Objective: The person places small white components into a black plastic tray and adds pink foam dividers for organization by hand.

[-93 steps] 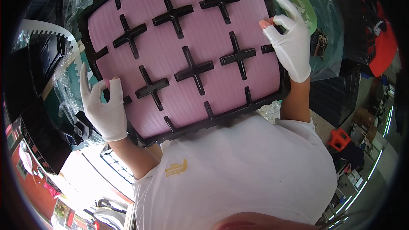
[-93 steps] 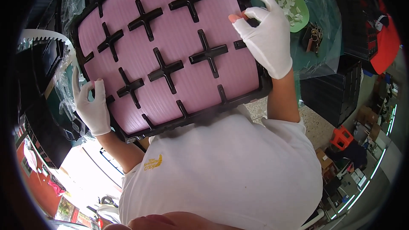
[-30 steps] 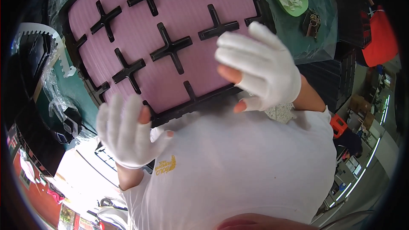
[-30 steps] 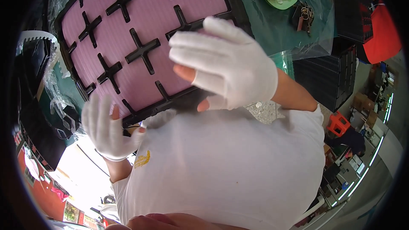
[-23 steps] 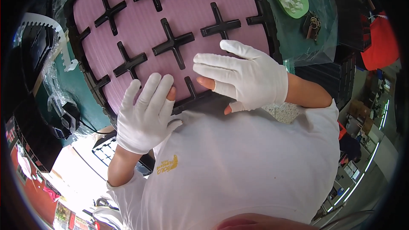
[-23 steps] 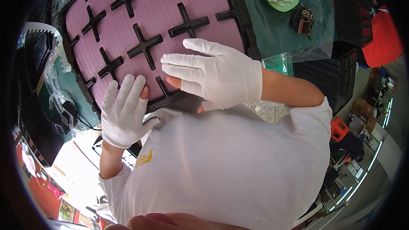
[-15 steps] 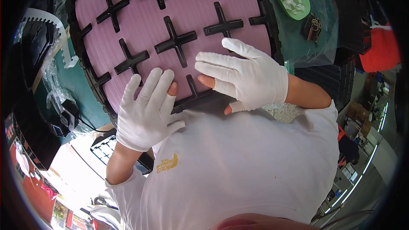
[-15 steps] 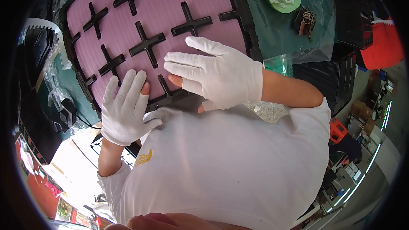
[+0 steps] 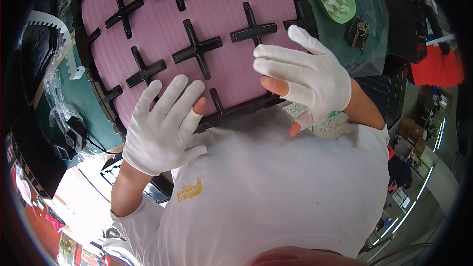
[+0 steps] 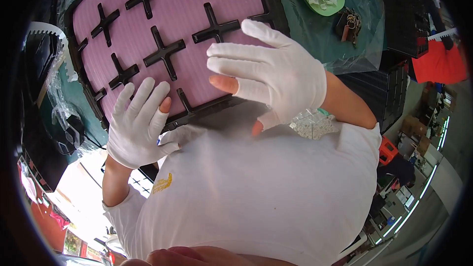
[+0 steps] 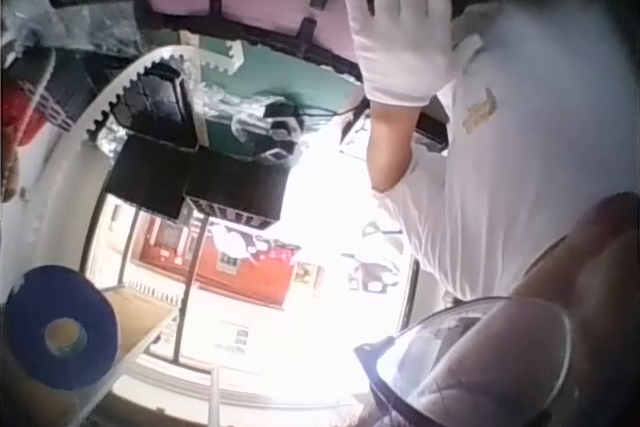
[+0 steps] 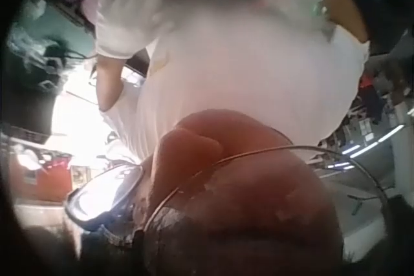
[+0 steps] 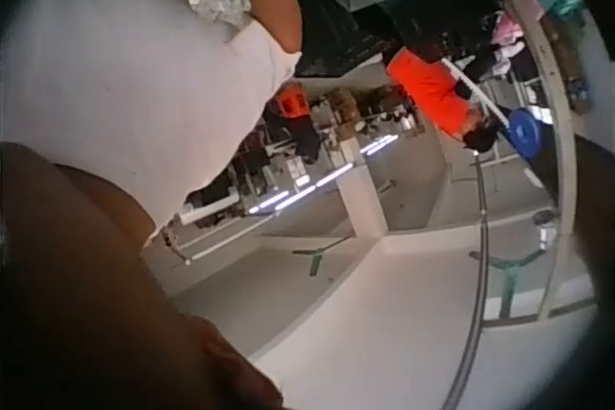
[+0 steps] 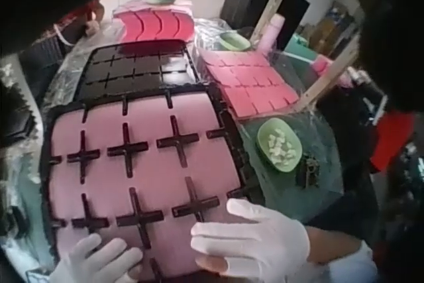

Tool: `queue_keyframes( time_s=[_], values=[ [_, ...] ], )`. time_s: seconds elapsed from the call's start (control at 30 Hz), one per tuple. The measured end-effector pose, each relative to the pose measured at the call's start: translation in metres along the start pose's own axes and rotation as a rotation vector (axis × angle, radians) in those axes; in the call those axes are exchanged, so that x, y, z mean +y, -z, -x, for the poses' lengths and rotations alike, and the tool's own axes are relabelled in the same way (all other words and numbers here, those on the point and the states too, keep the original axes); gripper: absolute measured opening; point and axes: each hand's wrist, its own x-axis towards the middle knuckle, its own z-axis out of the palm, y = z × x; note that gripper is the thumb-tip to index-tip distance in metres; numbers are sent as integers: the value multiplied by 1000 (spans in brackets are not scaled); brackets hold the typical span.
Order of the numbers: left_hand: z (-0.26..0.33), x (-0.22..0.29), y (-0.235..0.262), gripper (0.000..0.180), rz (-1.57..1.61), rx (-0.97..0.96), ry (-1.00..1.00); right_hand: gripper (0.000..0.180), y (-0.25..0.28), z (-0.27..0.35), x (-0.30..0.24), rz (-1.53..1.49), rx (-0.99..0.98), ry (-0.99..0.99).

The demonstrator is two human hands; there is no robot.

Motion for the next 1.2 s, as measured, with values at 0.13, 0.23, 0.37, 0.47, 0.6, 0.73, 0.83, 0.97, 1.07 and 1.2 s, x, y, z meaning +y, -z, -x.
queue_keyframes(
  time_s=[0.13, 0.23, 0.37, 0.47, 0.6, 0.73, 0.83, 0.97, 1.07, 1.2],
  values=[
    [-2, -5, 1, 99, 92, -72, -1, 111, -2, 25, 4, -2, -27, -66],
    [-5, -4, -4, 113, 92, -84, -20, 112, -1, 30, 7, -2, -80, -75],
    [-15, 0, 3, 99, 74, -22, -36, 114, 2, 32, 9, 16, -144, -96],
    [-24, 3, 4, 87, 105, 6, -150, 115, -1, 37, 12, -8, -129, -79],
    [-56, 2, 8, 88, 144, -162, -129, 115, -4, 43, 12, 6, -105, -69],
    [-65, 2, 7, 87, 157, -210, -116, 115, 0, 42, 12, 44, -177, -83],
    [-64, 1, 6, 86, 163, -206, -110, 113, -2, 47, 14, 1, -115, -87],
    [-57, 2, 6, 86, 152, -179, -116, 110, 7, 55, 12, 43, -154, -105],
    [-53, 0, 9, 86, 180, -148, -124, 110, 4, 54, 19, -59, -10, -59],
    [-60, -5, 13, 84, 194, -130, -140, 109, 2, 45, 21, -68, -14, 2]
  ],
)
